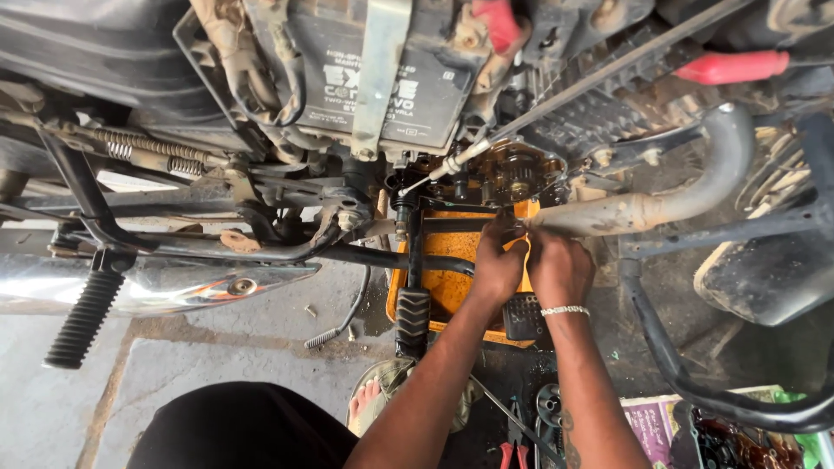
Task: The person crouches beside a motorcycle and works on the exposed engine and clutch assembly, using hand tools to loosen, adjust, and manipulate cables and components near the battery area. They handle a long rod-like tool and small parts, occasionally reaching toward parts laid out on newspaper on the ground.
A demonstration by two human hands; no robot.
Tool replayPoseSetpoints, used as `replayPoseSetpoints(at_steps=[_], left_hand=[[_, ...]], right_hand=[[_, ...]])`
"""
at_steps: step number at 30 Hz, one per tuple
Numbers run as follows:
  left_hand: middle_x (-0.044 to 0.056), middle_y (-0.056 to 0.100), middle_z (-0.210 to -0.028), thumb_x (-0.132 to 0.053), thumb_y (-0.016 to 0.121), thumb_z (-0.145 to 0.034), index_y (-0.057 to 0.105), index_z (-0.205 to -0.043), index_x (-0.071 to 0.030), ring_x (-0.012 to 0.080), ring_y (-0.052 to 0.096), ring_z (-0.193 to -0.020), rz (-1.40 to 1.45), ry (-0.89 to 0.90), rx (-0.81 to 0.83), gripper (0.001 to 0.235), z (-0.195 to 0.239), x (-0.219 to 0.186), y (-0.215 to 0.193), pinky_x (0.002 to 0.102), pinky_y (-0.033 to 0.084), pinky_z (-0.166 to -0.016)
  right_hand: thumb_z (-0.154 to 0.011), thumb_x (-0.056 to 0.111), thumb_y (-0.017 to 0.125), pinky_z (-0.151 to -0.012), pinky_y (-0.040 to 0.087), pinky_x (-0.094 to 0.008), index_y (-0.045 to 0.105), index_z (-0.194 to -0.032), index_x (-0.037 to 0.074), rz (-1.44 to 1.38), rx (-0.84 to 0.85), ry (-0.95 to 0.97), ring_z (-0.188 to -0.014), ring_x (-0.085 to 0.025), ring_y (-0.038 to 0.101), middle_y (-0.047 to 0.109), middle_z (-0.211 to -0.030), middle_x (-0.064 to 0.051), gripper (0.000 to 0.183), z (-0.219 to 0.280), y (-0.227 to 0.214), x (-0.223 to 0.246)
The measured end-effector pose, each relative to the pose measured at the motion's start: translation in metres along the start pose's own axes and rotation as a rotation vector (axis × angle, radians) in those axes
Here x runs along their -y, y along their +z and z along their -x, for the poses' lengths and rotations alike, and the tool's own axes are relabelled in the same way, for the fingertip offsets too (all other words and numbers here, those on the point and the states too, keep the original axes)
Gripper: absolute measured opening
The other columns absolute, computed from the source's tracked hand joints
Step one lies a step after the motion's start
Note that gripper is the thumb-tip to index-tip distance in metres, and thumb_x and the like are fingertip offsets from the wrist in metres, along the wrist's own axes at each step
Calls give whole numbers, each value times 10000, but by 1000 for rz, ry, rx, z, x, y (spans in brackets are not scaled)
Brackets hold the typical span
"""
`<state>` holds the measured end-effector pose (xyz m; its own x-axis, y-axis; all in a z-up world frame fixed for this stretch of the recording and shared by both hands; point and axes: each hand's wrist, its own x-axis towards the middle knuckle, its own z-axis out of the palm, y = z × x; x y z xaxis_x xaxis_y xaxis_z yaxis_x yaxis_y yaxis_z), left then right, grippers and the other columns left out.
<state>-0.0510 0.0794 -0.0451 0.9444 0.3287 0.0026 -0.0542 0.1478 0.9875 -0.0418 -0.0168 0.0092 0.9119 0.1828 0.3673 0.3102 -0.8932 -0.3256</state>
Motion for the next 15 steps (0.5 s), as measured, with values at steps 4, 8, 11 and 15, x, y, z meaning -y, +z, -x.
replayPoseSetpoints(at_steps=[4, 8, 11, 15], left_hand=[[133, 557, -1273, -11, 555, -854, 478, -1403, 35, 234, 617, -1222, 57, -2, -10, 556, -1, 2, 3, 342, 496, -1034], [130, 574, -1264, -15, 561, -876, 487, -1390, 53, 231, 623, -1202, 55, 9, -25, 524, -5, 13, 5, 345, 519, -1006], [141, 583, -1238, -16, 567, -877, 490, -1383, 58, 236, 630, -1188, 46, -17, -56, 518, -5, 11, 3, 344, 529, -993], [159, 552, -1289, -3, 570, -886, 518, -1379, 100, 246, 629, -1220, 44, 17, -51, 507, -8, 22, 6, 350, 540, -1004]], right_hand=[[-928, 141, 655, -795, 565, -497, 792, -1016, 157, 1, -19, -56, -854, -383, 710, 741, -917, -167, 164, -3, 4, -8], [-877, 147, 670, -760, 552, -512, 801, -1031, 158, -48, -12, -3, -847, -407, 701, 742, -915, -179, 202, 0, 10, -11], [-885, 150, 669, -789, 554, -507, 799, -1020, 154, -47, 6, 2, -873, -403, 705, 743, -926, -176, 187, -1, 12, -7], [-862, 142, 663, -797, 555, -512, 800, -1056, 158, -98, -34, -56, -873, -402, 708, 746, -948, -171, 238, 2, 20, -17]])
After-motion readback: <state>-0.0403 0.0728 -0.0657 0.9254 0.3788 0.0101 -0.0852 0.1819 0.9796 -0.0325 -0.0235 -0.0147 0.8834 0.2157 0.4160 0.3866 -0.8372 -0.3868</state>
